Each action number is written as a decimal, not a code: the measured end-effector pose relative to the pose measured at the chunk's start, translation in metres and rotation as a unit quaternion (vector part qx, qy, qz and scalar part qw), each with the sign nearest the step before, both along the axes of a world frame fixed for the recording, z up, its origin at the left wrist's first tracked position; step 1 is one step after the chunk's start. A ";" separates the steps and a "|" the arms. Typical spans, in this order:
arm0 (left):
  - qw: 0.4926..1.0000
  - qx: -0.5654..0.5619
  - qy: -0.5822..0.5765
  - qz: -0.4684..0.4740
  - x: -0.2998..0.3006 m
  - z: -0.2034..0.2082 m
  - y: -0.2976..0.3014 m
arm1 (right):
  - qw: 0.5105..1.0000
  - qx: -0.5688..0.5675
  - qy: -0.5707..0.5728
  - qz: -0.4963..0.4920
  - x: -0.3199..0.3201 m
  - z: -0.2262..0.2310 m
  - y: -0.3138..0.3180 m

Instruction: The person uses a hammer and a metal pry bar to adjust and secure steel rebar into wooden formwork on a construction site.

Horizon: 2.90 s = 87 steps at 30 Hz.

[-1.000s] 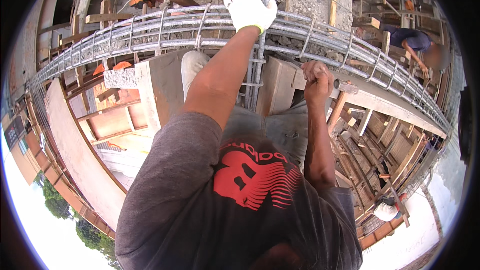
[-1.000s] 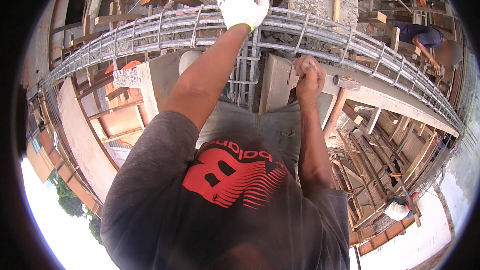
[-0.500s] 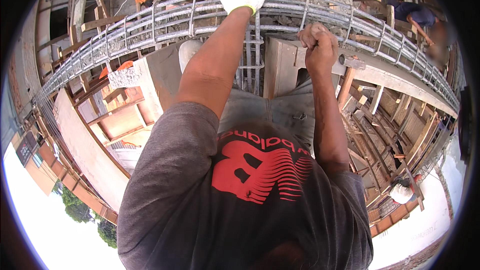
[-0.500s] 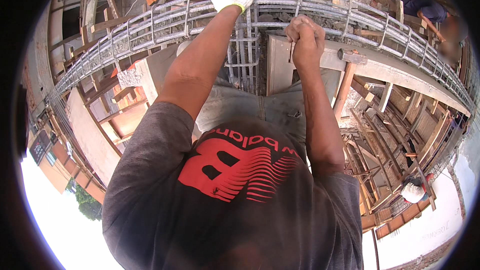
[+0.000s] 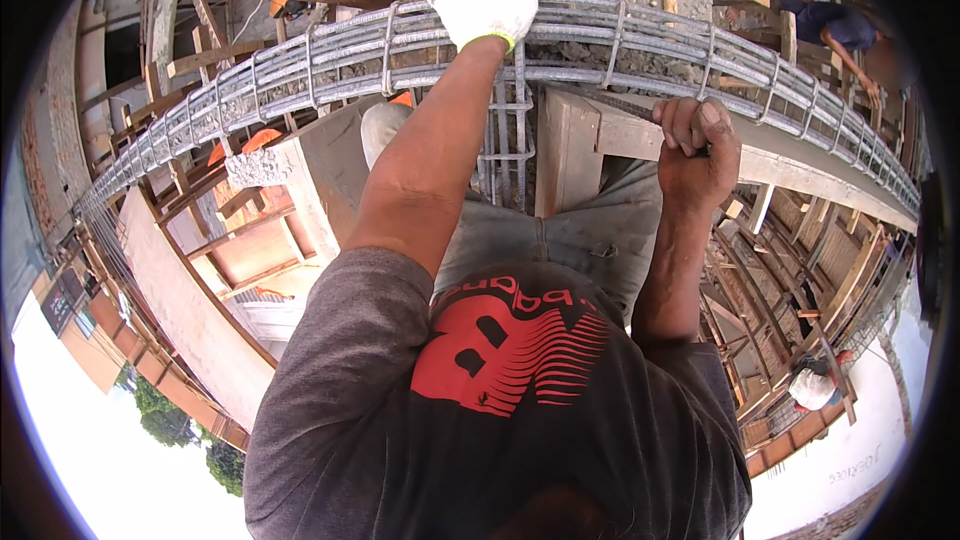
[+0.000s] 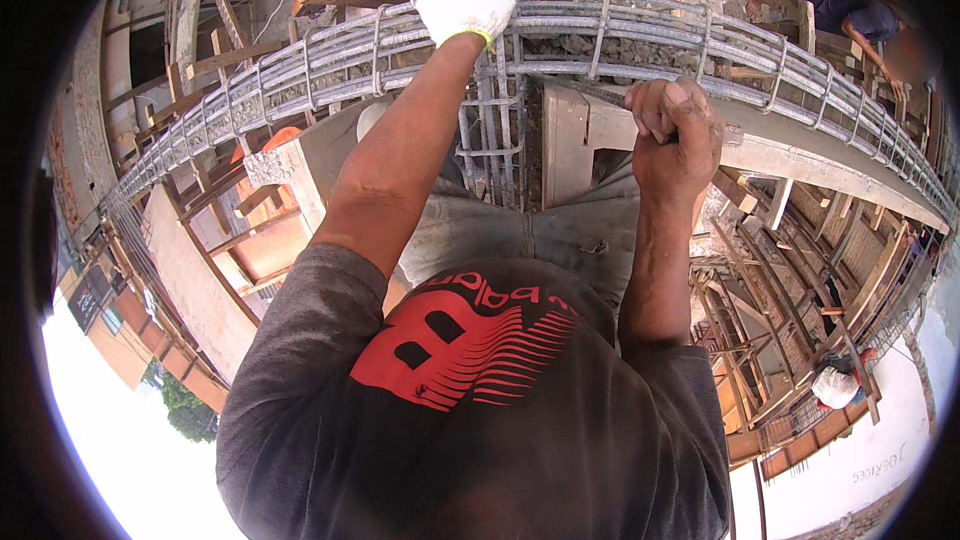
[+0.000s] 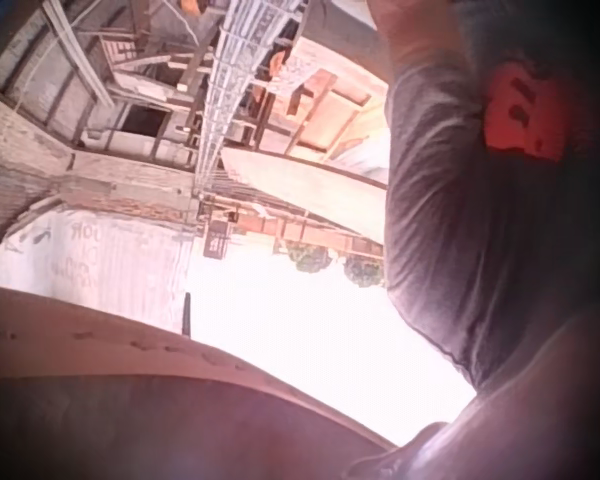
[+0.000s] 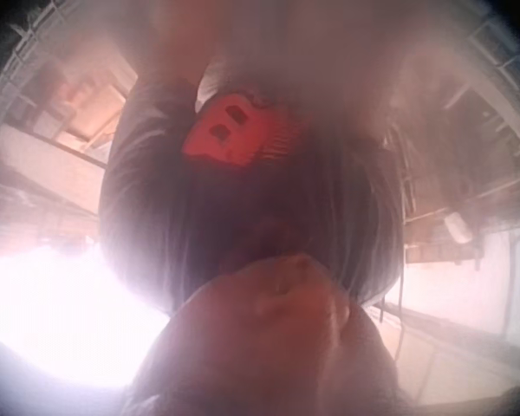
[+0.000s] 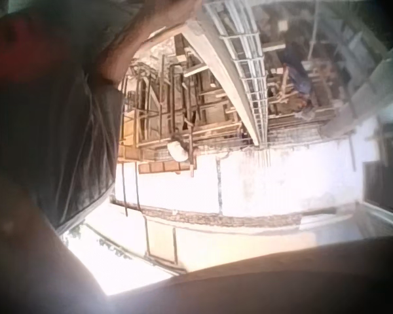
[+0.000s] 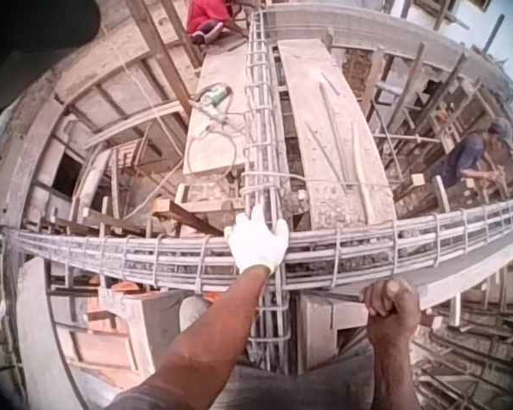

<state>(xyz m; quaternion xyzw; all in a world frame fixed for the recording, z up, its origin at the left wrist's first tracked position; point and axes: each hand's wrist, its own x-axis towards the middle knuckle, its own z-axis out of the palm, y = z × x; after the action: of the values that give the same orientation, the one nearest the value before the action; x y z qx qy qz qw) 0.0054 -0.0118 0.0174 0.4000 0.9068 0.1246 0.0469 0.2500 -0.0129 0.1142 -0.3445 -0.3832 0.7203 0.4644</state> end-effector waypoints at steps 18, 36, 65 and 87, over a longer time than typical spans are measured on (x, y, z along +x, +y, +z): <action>0.999 -0.022 -0.029 0.016 0.004 0.030 -0.003 | 0.963 0.203 0.055 0.171 0.053 0.195 0.001; 1.000 0.000 -0.027 0.015 0.007 0.031 0.005 | 0.998 0.015 -0.048 -0.043 -0.027 -0.073 -0.033; 1.000 -0.007 -0.025 0.013 0.002 0.021 0.001 | 0.975 0.183 0.020 0.127 0.068 0.170 0.013; 1.000 -0.020 -0.011 -0.004 -0.011 -0.024 0.000 | 0.991 0.099 -0.088 0.028 0.032 0.039 -0.029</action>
<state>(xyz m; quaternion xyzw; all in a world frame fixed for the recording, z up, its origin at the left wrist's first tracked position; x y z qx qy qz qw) -0.0054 -0.0123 -0.0068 0.4008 0.9071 0.1106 0.0649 0.2822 -0.0416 0.1530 -0.3478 -0.5018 0.6584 0.4402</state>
